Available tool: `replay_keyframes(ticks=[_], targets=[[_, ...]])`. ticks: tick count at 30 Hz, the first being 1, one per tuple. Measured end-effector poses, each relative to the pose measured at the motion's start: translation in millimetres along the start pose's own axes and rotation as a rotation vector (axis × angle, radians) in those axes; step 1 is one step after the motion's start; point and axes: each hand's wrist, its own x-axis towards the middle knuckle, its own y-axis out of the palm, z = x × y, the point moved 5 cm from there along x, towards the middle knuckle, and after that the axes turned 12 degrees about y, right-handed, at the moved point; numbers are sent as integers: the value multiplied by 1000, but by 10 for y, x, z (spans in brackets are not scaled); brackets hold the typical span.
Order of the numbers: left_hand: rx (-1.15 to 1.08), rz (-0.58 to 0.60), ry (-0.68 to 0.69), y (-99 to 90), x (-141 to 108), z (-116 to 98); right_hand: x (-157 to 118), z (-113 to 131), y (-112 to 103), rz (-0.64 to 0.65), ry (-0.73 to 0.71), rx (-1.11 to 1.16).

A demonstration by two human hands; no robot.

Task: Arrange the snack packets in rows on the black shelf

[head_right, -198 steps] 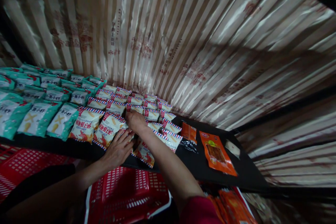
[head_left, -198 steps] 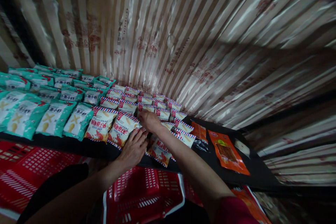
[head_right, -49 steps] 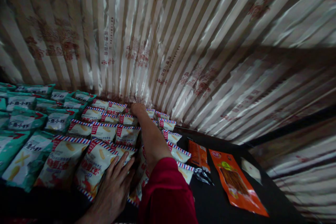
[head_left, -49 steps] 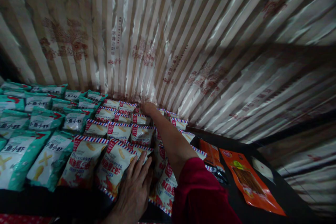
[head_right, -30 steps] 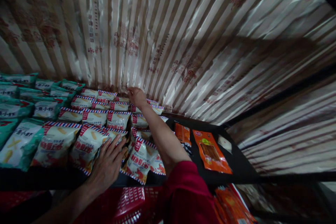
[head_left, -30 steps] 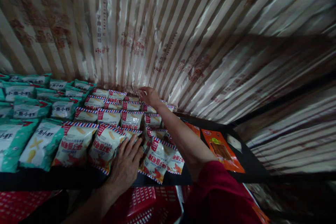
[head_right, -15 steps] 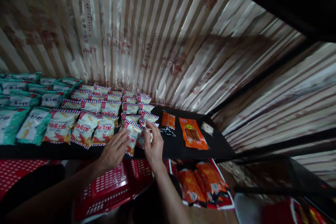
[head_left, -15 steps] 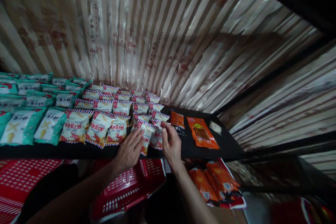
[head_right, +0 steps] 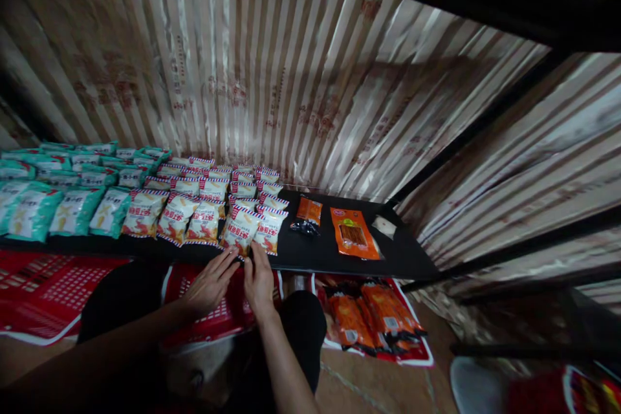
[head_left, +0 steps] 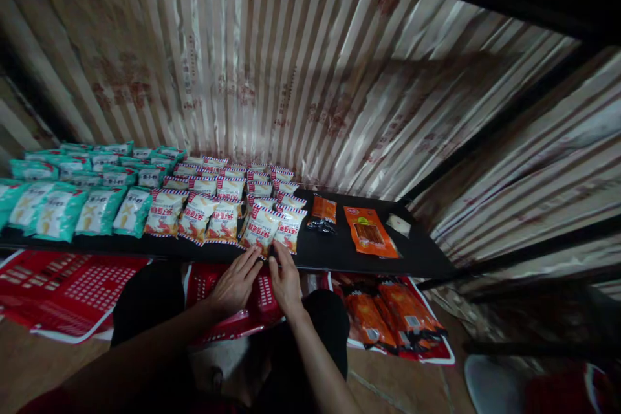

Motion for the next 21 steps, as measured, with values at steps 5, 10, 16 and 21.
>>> replay_keyframes(ticks=[5, 10, 16, 21], targets=[[7, -8, -9, -33, -172, 41, 27, -26, 152, -16, -11, 11], [-19, -35, 25, -45, -172, 193, 79, -27, 244, -16, -23, -6], [-58, -39, 80, 49, -141, 324, 116, -2, 263, -49, -24, -16], [-101, -11, 149, 116, -147, 351, 126, 0, 269, -88, -42, 1]])
